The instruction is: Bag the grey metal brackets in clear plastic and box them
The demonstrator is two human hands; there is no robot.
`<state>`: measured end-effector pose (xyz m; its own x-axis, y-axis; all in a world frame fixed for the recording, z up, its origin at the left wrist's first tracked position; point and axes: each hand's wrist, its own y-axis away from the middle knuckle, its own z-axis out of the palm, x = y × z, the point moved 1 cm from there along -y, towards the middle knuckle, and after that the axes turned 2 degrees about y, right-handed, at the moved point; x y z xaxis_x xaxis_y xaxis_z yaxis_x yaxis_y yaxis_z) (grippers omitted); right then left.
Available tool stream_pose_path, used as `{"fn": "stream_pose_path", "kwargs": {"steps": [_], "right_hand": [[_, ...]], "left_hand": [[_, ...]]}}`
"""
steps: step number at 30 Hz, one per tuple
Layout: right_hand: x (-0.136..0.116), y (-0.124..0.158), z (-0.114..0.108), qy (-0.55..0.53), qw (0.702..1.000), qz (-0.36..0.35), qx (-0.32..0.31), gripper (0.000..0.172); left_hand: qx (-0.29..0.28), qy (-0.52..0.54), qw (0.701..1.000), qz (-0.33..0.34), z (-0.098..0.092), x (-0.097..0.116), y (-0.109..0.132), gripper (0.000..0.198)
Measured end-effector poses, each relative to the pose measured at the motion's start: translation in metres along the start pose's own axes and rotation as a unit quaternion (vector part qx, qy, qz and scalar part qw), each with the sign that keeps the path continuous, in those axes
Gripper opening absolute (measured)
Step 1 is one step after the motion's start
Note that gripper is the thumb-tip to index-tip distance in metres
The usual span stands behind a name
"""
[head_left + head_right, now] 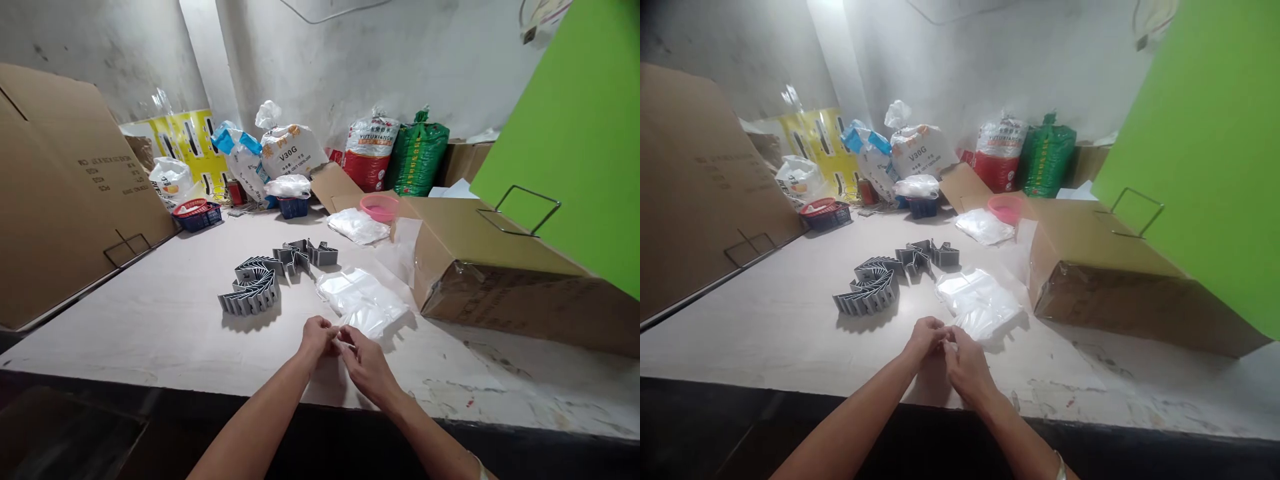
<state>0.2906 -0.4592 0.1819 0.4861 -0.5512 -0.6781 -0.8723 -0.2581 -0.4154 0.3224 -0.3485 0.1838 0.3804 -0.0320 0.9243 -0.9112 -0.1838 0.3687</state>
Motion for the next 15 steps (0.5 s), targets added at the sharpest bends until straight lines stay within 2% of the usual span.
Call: {"fn": "stream_pose_path", "kwargs": {"steps": [4, 6, 8, 10, 15], "right_hand": [[0.013, -0.005, -0.003, 0.150, 0.980, -0.090, 0.101, 0.031], [0.024, -0.013, -0.002, 0.211, 0.965, -0.108, 0.112, 0.035], [0.032, -0.024, -0.004, 0.246, 0.961, -0.102, 0.074, 0.034], [0.036, -0.037, -0.007, 0.260, 0.962, -0.082, 0.003, 0.033], [0.031, -0.065, -0.015, 0.248, 0.953, 0.026, -0.170, 0.040]], "left_hand": [[0.006, -0.023, 1.000, -0.005, 0.002, 0.000, -0.001, 0.013], [-0.005, -0.043, 0.999, -0.005, 0.001, 0.001, 0.001, 0.015], [-0.022, -0.064, 0.998, -0.006, -0.003, 0.001, 0.003, 0.015], [-0.035, -0.083, 0.996, 0.001, -0.008, 0.001, 0.005, 0.014], [-0.050, -0.125, 0.990, 0.039, -0.018, -0.001, 0.014, 0.012]]}}
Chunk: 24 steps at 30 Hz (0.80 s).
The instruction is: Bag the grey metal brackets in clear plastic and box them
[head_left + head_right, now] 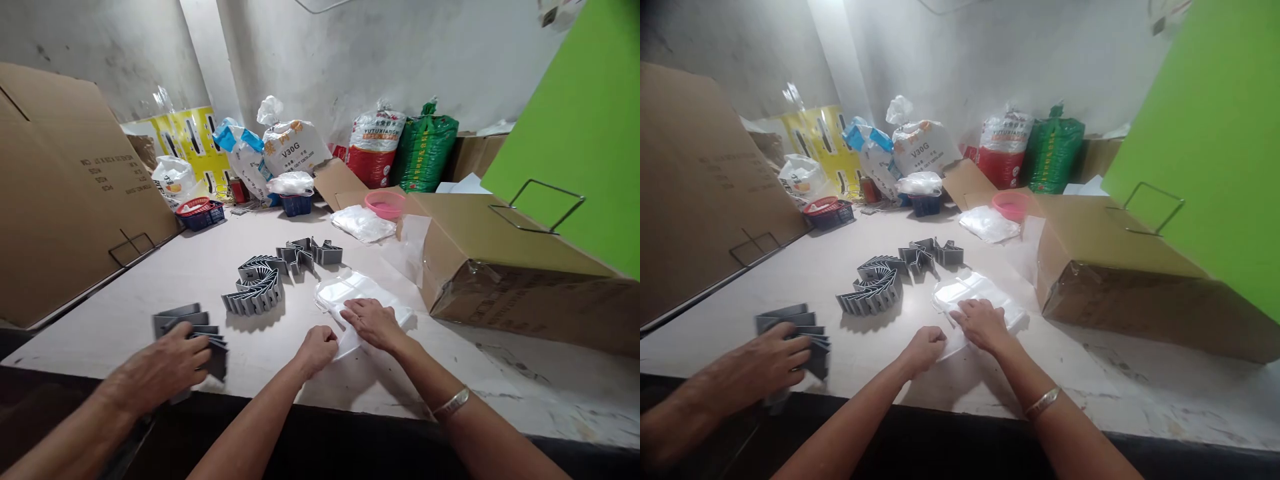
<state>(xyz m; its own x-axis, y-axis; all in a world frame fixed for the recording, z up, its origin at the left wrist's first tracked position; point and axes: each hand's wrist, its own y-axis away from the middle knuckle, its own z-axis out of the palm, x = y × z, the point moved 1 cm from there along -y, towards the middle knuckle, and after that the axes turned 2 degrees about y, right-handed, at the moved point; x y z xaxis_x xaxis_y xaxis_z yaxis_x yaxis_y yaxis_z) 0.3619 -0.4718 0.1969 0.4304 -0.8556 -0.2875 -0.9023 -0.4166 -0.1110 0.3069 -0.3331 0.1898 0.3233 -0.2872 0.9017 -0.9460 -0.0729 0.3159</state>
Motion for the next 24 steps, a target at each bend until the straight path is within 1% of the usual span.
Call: {"fn": "stream_pose_path", "kwargs": {"steps": [2, 3, 6, 9, 11, 13, 15, 17, 19, 21, 22, 23, 24], "right_hand": [[0.001, -0.009, -0.001, -0.012, 0.999, 0.008, -0.044, 0.042], [0.004, -0.013, 0.000, -0.015, 0.998, 0.011, -0.054, 0.043], [0.018, -0.028, 0.007, -0.009, 0.998, 0.033, -0.052, 0.047], [0.040, -0.045, 0.008, 0.003, 0.997, 0.070, -0.022, 0.052], [0.054, -0.054, 0.002, 0.002, 0.995, 0.096, 0.002, 0.051], [0.062, -0.060, -0.008, 0.001, 0.993, 0.113, 0.028, 0.047], [0.062, -0.058, -0.017, 0.005, 0.989, 0.129, 0.068, 0.049], [0.052, -0.046, -0.023, 0.009, 0.985, 0.133, 0.110, 0.052], [0.034, -0.025, -0.023, 0.000, 0.985, 0.079, 0.151, 0.050], [0.014, 0.002, -0.017, -0.027, 0.980, -0.032, 0.196, 0.042], [0.005, 0.017, -0.011, -0.034, 0.973, -0.070, 0.218, 0.039], [-0.001, 0.031, -0.005, -0.035, 0.967, -0.093, 0.233, 0.037], [-0.006, 0.042, 0.002, -0.029, 0.966, -0.110, 0.230, 0.035]], "left_hand": [[0.004, -0.009, 1.000, 0.011, -0.001, -0.001, 0.005, 0.011], [0.009, -0.011, 1.000, 0.015, -0.001, -0.002, 0.007, 0.012], [0.025, -0.015, 0.999, 0.031, -0.002, -0.007, 0.015, 0.018], [0.043, -0.016, 0.997, 0.062, -0.006, -0.016, 0.022, 0.027], [0.064, -0.011, 0.996, 0.067, -0.011, -0.022, 0.025, 0.028], [0.089, -0.002, 0.994, 0.062, -0.017, -0.029, 0.025, 0.026], [0.108, 0.007, 0.992, 0.061, -0.022, -0.033, 0.025, 0.021], [0.122, 0.022, 0.990, 0.068, -0.024, -0.035, 0.025, 0.015], [0.136, 0.037, 0.987, 0.080, -0.024, -0.034, 0.025, 0.010], [0.149, 0.047, 0.983, 0.093, -0.023, -0.033, 0.026, 0.007], [0.153, 0.056, 0.983, 0.088, -0.022, -0.032, 0.026, 0.006], [0.156, 0.069, 0.982, 0.075, -0.022, -0.032, 0.027, 0.006], [0.159, 0.085, 0.982, 0.059, -0.021, -0.032, 0.027, 0.006]]}}
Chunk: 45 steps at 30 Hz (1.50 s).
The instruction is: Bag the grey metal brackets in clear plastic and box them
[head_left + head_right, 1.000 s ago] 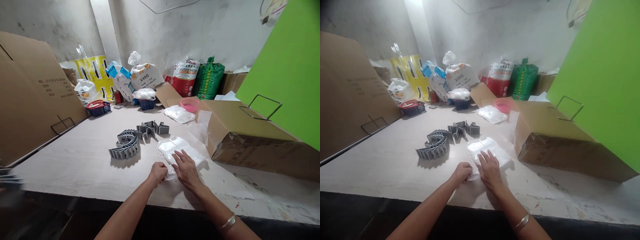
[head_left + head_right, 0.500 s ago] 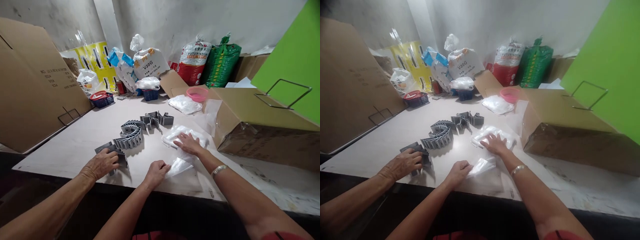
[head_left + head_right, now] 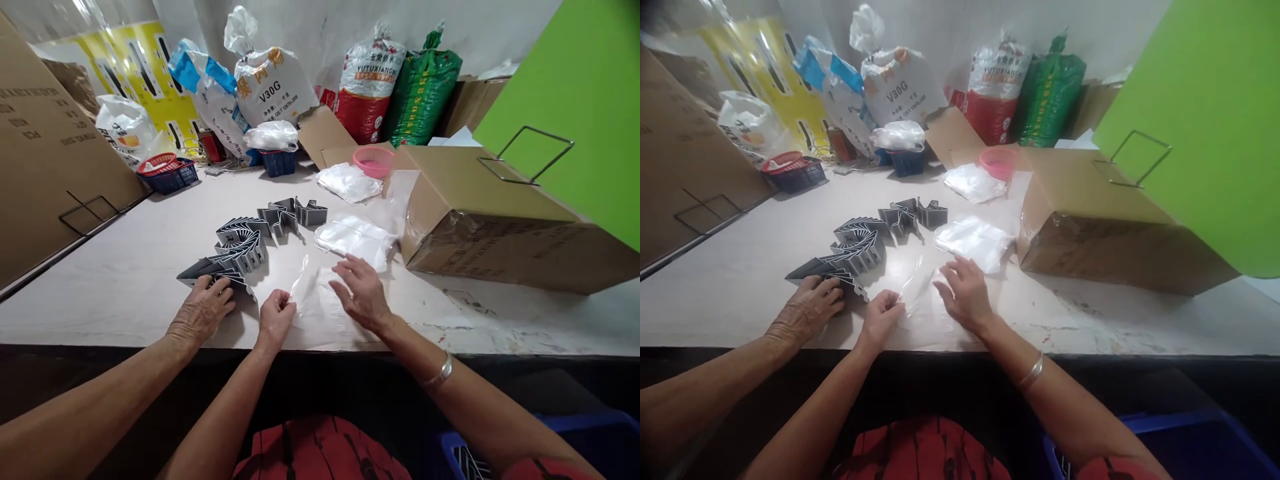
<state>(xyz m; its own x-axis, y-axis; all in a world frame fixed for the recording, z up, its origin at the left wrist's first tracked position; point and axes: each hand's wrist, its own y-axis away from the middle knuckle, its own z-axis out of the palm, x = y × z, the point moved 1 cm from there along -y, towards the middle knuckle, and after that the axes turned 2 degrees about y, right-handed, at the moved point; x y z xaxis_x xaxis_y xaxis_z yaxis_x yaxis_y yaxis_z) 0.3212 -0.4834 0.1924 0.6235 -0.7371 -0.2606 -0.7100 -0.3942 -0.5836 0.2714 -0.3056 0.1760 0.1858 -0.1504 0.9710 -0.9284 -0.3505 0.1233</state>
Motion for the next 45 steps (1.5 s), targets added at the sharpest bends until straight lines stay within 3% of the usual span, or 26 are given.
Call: {"fn": "stream_pose_path", "kwargs": {"steps": [2, 5, 8, 11, 13, 17, 22, 26, 28, 31, 35, 37, 41, 45], "right_hand": [[-0.005, 0.017, 0.006, 0.016, 0.998, -0.022, -0.054, 0.032], [0.010, 0.018, 0.014, 0.055, 0.984, 0.007, -0.169, 0.034], [0.040, 0.001, 0.016, 0.103, 0.973, 0.078, -0.191, 0.036], [0.060, -0.015, 0.016, 0.120, 0.963, 0.090, -0.222, 0.027], [0.064, -0.017, 0.017, 0.123, 0.963, 0.104, -0.216, 0.027], [0.062, -0.009, 0.024, 0.132, 0.975, 0.126, -0.129, 0.029], [0.084, -0.015, 0.039, 0.098, 0.978, 0.105, -0.149, 0.029], [0.096, -0.040, 0.029, 0.099, 0.971, 0.166, -0.141, 0.018], [0.085, -0.045, 0.017, 0.132, 0.963, 0.190, -0.139, 0.015], [0.046, -0.032, -0.001, 0.160, 0.968, 0.173, -0.092, 0.021], [-0.025, 0.014, -0.008, 0.083, 0.995, -0.008, -0.051, 0.042], [-0.049, 0.033, -0.002, 0.069, 0.994, -0.066, -0.059, 0.042], [-0.058, 0.046, 0.017, 0.079, 0.992, -0.079, -0.055, 0.018], [-0.047, 0.043, 0.025, 0.069, 0.993, -0.094, 0.023, 0.019]], "left_hand": [[0.011, 0.024, 0.999, -0.041, -0.001, -0.001, 0.001, 0.008], [0.017, 0.028, 0.997, -0.072, -0.004, 0.000, 0.001, 0.011], [0.018, 0.045, 0.995, -0.090, -0.005, 0.003, 0.003, 0.017], [0.018, 0.064, 0.993, -0.101, -0.005, 0.008, 0.004, 0.020], [0.005, 0.078, 0.991, -0.106, -0.005, 0.010, 0.005, 0.021], [-0.028, 0.135, 0.985, -0.101, -0.007, 0.010, 0.004, 0.028], [-0.025, 0.153, 0.985, -0.081, -0.006, 0.003, 0.002, 0.031], [-0.011, 0.172, 0.983, -0.067, -0.005, -0.003, 0.001, 0.033], [-0.004, 0.177, 0.982, -0.065, -0.006, -0.004, 0.002, 0.034], [0.006, 0.187, 0.981, -0.059, -0.007, -0.002, 0.004, 0.035], [0.009, 0.185, 0.980, -0.072, -0.006, 0.001, 0.006, 0.037], [0.006, 0.189, 0.978, -0.087, -0.005, 0.002, 0.006, 0.037], [-0.007, 0.208, 0.973, -0.095, -0.007, 0.004, 0.008, 0.040], [-0.002, 0.202, 0.971, -0.127, -0.012, 0.008, 0.013, 0.041]]}}
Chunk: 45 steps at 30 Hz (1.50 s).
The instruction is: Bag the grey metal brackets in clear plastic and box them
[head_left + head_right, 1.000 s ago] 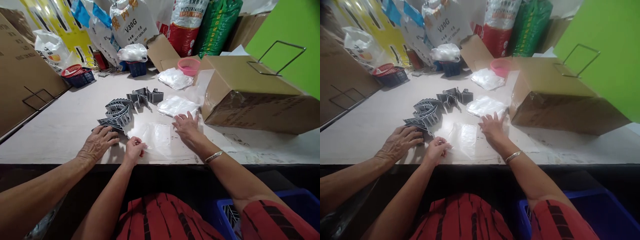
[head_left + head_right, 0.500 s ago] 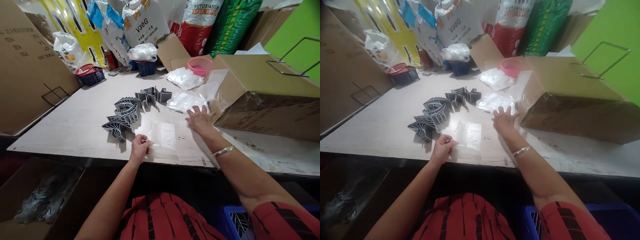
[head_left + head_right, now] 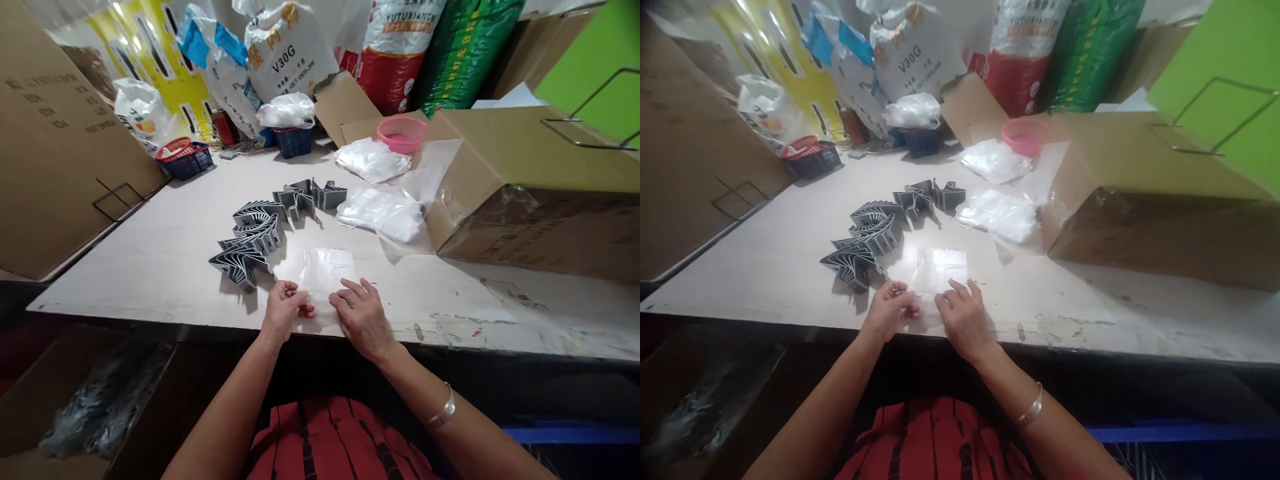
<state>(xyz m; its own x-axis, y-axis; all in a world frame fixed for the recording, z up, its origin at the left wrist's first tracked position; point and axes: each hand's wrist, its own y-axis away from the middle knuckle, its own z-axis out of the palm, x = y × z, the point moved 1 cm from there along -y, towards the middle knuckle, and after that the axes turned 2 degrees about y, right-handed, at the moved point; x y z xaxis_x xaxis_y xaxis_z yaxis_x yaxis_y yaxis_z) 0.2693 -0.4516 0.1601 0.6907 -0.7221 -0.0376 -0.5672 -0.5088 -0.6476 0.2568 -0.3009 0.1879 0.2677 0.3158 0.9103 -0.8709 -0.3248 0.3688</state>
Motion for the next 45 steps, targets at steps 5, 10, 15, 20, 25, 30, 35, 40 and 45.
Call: {"fn": "stream_pose_path", "kwargs": {"steps": [5, 10, 15, 20, 25, 30, 35, 40, 45], "right_hand": [[0.002, -0.002, -0.003, -0.022, 0.997, -0.005, 0.078, 0.020], [-0.001, -0.001, -0.007, -0.054, 0.996, -0.014, 0.072, 0.018], [0.000, 0.004, -0.006, -0.077, 0.996, 0.013, 0.042, 0.013], [-0.002, 0.009, -0.007, -0.124, 0.991, 0.042, 0.018, 0.019], [-0.009, 0.007, -0.007, -0.131, 0.986, 0.101, 0.003, 0.033], [-0.010, 0.000, -0.001, -0.107, 0.985, 0.133, 0.018, 0.016], [-0.001, -0.004, -0.004, -0.007, 0.993, 0.114, 0.023, 0.022], [0.001, -0.006, -0.013, 0.007, 0.998, 0.054, 0.011, 0.021], [-0.003, -0.008, -0.020, -0.010, 0.999, 0.008, 0.038, 0.018]], "left_hand": [[-0.022, -0.061, 0.994, -0.089, 0.001, 0.005, 0.006, 0.034], [-0.044, -0.057, 0.991, -0.109, 0.003, 0.005, 0.007, 0.035], [-0.035, -0.052, 0.994, -0.090, 0.005, 0.001, 0.008, 0.035], [-0.024, -0.076, 0.997, -0.019, 0.003, -0.001, 0.007, 0.031], [-0.020, -0.097, 0.995, 0.009, 0.002, 0.000, 0.007, 0.034], [-0.031, -0.094, 0.995, 0.031, 0.004, -0.001, 0.006, 0.039], [-0.033, -0.172, 0.983, 0.048, -0.001, -0.005, 0.010, 0.040], [0.074, -0.402, 0.828, 0.384, -0.001, -0.005, 0.025, 0.055], [0.031, -0.562, 0.641, 0.521, 0.003, -0.008, 0.030, 0.015]]}}
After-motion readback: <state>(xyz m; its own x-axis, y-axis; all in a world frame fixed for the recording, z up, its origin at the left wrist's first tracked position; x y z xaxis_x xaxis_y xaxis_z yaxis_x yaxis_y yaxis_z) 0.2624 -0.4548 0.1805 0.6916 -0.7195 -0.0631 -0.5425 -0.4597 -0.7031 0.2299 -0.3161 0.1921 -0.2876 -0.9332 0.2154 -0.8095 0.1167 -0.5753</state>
